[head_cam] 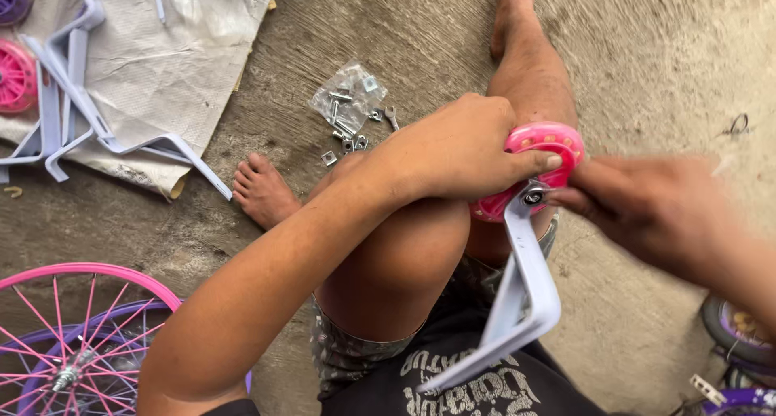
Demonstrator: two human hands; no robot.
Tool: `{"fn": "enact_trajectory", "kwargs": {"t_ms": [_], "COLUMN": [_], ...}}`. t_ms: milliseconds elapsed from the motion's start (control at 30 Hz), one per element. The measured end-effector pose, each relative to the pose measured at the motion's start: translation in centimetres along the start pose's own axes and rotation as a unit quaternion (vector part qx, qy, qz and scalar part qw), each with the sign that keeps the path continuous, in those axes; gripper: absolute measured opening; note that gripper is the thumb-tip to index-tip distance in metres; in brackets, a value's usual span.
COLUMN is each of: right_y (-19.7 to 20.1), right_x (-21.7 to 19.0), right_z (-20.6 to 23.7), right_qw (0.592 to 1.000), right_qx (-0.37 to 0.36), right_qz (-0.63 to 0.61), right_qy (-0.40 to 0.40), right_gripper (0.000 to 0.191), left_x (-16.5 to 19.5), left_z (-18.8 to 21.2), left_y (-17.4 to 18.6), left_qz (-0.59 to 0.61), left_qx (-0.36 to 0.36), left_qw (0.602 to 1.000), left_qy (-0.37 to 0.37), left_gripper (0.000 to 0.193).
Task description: The person sits on the ground assembling training wheels for a child's bicycle. They hold a purple training wheel against a white metal bracket, thread bolts by hand, and tighten them with combination wrenches, then repeat the process fitting a pink training wheel to a second bracket and fitting a wheel onto the bracket axle.
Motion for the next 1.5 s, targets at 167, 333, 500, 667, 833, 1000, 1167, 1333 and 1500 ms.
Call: {"fn": "enact_trajectory", "kwargs": {"t_ms": [167, 333, 500, 667, 833, 1000, 1167, 1333, 1500], "right_y": [-6.5, -5.9, 0.7, 2.0, 5.1, 4.9, 4.1, 3.1, 1.4], "right_x": [-3.0, -1.5, -0.1, -0.1, -3.5, -4.5, -3.6, -0.9, -0.9], "right_z": [4.0, 5.6, 2.9, 0.3, -2.1, -3.9, -3.8, -2.6, 0.3], "right_qw": [0.855, 0.889, 0.991, 0.953, 0.939, 0.859, 0.858, 0.954, 0.979], "right_qx": [0.3, 0.268, 0.102, -0.183, -0.073, -0.218, -0.155, -0.033, 0.172], "right_qz": [-0.398, -0.355, -0.085, 0.238, 0.299, 0.395, 0.358, 0.174, -0.023], "right_qy": [-0.141, -0.106, -0.034, 0.027, 0.155, 0.242, 0.333, 0.241, 0.108], "right_gripper": [0.014, 0.013, 0.031, 0.041, 0.025, 0.032, 0.038, 0.029, 0.032], "left_x": [1.7, 1.1, 0.6, 0.8, 0.1, -0.5, -0.3, 0.4, 0.4], "left_z": [1.0, 0.8, 0.0, 0.2, -0.4, -0.6, -0.2, -0.1, 0.2], "left_y": [0.6, -0.7, -0.6, -0.2, -0.8, -0.6, -0.4, -0.4, -0.1], "left_qz": [-0.019, -0.05, -0.083, -0.067, -0.073, -0.033, -0.018, -0.04, -0.046], "left_qx": [0.057, 0.002, 0.001, 0.021, 0.01, 0.006, -0.004, 0.002, -0.01], "left_qw": [0.995, 0.998, 0.997, 0.997, 0.997, 0.999, 1.0, 0.999, 0.999], "left_qy": [-0.076, -0.031, 0.001, -0.029, -0.022, -0.025, -0.011, -0.036, -0.018], "left_gripper": [0.046, 0.058, 0.061, 0.057, 0.047, 0.032, 0.031, 0.046, 0.058]}}
Point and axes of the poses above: each hand's wrist, its own z-axis away from the middle knuckle, its own y-axis out of the back of the hand, x = y × z, the point moved 6 cm from there along -z, towards the middle knuckle, and after that the axes turned 5 degrees about x, right-handed, at the moved point
